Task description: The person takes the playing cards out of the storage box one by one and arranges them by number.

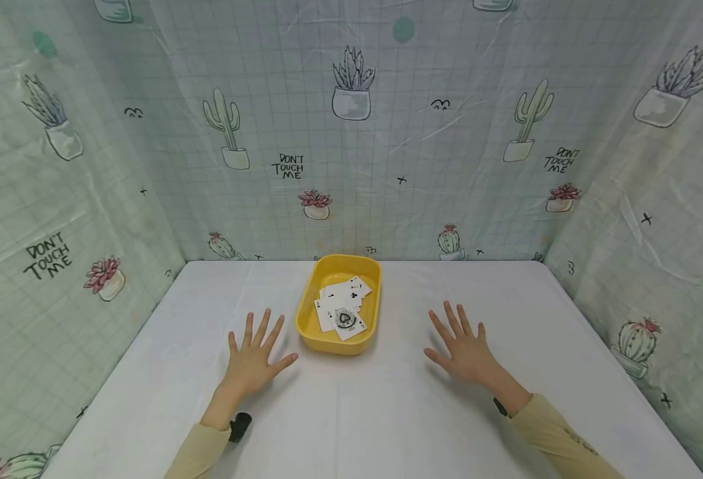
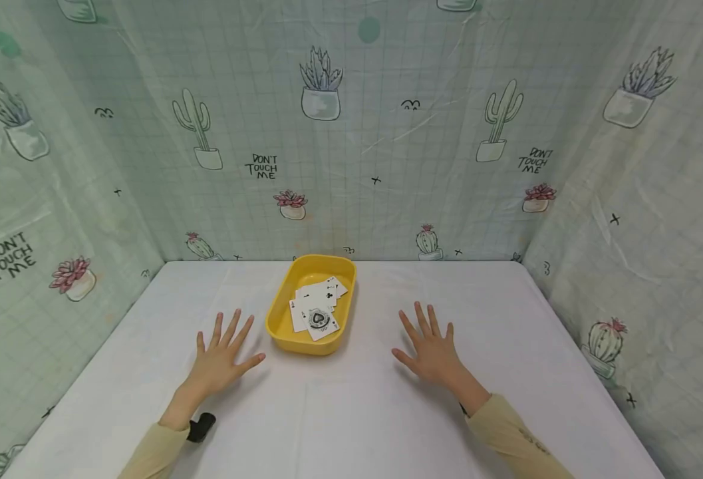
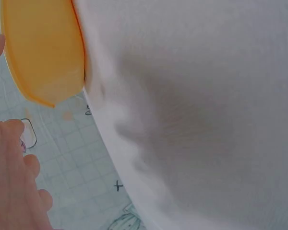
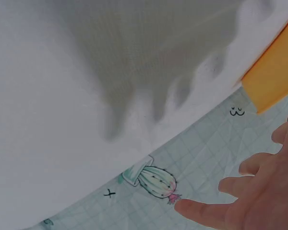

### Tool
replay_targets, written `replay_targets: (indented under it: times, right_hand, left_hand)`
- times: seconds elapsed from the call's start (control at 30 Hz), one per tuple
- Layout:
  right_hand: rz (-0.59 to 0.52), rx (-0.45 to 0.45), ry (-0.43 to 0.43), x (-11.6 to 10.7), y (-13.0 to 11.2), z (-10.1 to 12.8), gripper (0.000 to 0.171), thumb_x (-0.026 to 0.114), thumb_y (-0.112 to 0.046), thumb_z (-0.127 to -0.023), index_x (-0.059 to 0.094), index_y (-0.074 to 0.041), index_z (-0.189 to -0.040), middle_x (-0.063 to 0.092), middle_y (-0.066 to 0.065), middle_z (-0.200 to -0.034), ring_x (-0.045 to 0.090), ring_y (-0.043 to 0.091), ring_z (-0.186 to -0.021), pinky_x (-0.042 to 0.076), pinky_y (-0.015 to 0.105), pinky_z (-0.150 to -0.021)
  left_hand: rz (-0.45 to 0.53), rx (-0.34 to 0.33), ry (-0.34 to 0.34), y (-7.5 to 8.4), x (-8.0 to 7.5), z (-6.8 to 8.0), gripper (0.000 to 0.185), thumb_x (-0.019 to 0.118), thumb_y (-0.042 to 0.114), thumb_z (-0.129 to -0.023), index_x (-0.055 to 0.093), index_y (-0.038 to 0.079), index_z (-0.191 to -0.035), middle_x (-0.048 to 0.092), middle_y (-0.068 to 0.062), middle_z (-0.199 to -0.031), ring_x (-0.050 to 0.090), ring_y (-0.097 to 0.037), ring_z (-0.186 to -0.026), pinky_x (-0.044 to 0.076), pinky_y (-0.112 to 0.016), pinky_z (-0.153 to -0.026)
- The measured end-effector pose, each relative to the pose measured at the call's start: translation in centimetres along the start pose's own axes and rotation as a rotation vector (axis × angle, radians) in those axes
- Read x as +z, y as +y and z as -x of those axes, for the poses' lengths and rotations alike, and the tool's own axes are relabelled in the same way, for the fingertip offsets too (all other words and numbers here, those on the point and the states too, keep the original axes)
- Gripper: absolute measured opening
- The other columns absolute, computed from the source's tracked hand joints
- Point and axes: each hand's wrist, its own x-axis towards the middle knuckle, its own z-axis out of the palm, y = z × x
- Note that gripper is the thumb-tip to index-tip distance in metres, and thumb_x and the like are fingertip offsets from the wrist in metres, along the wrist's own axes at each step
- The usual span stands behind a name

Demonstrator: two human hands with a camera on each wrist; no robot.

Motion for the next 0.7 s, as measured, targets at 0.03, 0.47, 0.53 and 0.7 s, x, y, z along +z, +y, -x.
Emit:
replay_targets:
  times: [0.03, 0.47, 0.53, 0.7]
  right_hand:
    - [0.0, 0.001, -0.007, -0.1, -0.1, -0.1, 0.076, 0.044, -0.059, -0.084, 0.017, -0.02, -0.144, 0.004, 0.014, -0.151, 0.0, 0.035, -0.138, 0.014, 0.072, -0.095]
    - [0.032, -0.095, 0.034, -0.8, -0.5, -1.6, 0.077, 0.047, -0.057, -0.083, 0.017, -0.02, -0.144, 0.01, 0.01, -0.151, 0.01, 0.032, -0.138, 0.023, 0.064, -0.097]
    - [0.034, -0.118, 0.043, -1.0, -0.7, -1.8, 0.076, 0.047, -0.057, -0.084, 0.017, -0.02, -0.144, 0.01, 0.009, -0.151, 0.012, 0.032, -0.138, 0.025, 0.063, -0.097]
    - [0.041, -0.161, 0.04, -1.4, -1.4, -2.6, 0.076, 0.047, -0.054, -0.084, 0.018, -0.017, -0.144, 0.011, 0.008, -0.151, 0.014, 0.032, -0.137, 0.027, 0.062, -0.097]
  left_hand:
    - [0.001, 0.002, -0.001, 0.0, 0.0, 0.0, 0.083, 0.043, 0.068, -0.078, 0.014, 0.026, -0.144, -0.001, -0.003, -0.153, -0.013, -0.033, -0.138, -0.003, -0.068, -0.1]
    - [0.027, 0.043, 0.026, 0.4, -1.1, -0.9, 0.083, 0.047, 0.062, -0.08, 0.012, 0.024, -0.145, 0.003, -0.001, -0.153, -0.008, -0.03, -0.139, -0.003, -0.067, -0.1]
    - [0.033, 0.054, 0.033, 0.5, -1.3, -1.0, 0.081, 0.046, 0.061, -0.081, 0.01, 0.024, -0.145, 0.004, 0.0, -0.153, -0.007, -0.03, -0.139, -0.002, -0.067, -0.101]
    - [0.049, 0.095, 0.052, 0.8, -1.4, -1.4, 0.077, 0.049, 0.054, -0.084, 0.012, 0.023, -0.144, 0.009, -0.001, -0.152, -0.005, -0.029, -0.14, -0.002, -0.068, -0.1]
